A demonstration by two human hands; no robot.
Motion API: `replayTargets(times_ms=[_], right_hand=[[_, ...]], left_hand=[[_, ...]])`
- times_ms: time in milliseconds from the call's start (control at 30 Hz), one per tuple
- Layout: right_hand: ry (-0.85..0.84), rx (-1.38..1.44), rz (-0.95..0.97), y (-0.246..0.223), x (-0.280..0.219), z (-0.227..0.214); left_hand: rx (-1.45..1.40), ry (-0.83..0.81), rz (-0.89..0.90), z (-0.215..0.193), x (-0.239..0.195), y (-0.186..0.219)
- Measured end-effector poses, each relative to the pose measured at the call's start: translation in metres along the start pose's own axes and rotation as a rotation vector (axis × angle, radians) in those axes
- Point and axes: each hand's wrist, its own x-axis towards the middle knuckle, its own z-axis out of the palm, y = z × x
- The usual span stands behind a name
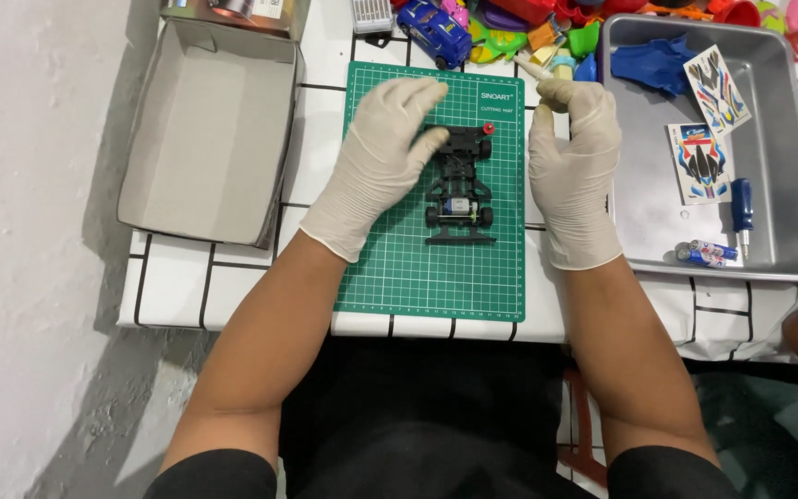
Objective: The person assembles a toy car by attaching red wheels to the black chassis on a green cutting mat. They then place a blue car body over the chassis and secure it, finally placing the completed toy into a gray tray.
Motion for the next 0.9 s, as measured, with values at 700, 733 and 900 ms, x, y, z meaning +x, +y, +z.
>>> replayTargets(times_ms=[700,733,900], right_hand=[[-0.060,0.107,-0.060,-0.005,-0.001,0.003],[-0.058,0.105,-0.061,-0.008,-0.001,0.004],[-0.214,0.251,-0.156,-0.025,-0.002,0.010]], left_hand=[[0.357,-0.274,-0.143,-0.023,-0.013,-0.026],[0.356,-0.272,-0.140,-0.029,-0.007,-0.016],[-0.557,-0.098,-0.424,-0.031,0.014,0.015]])
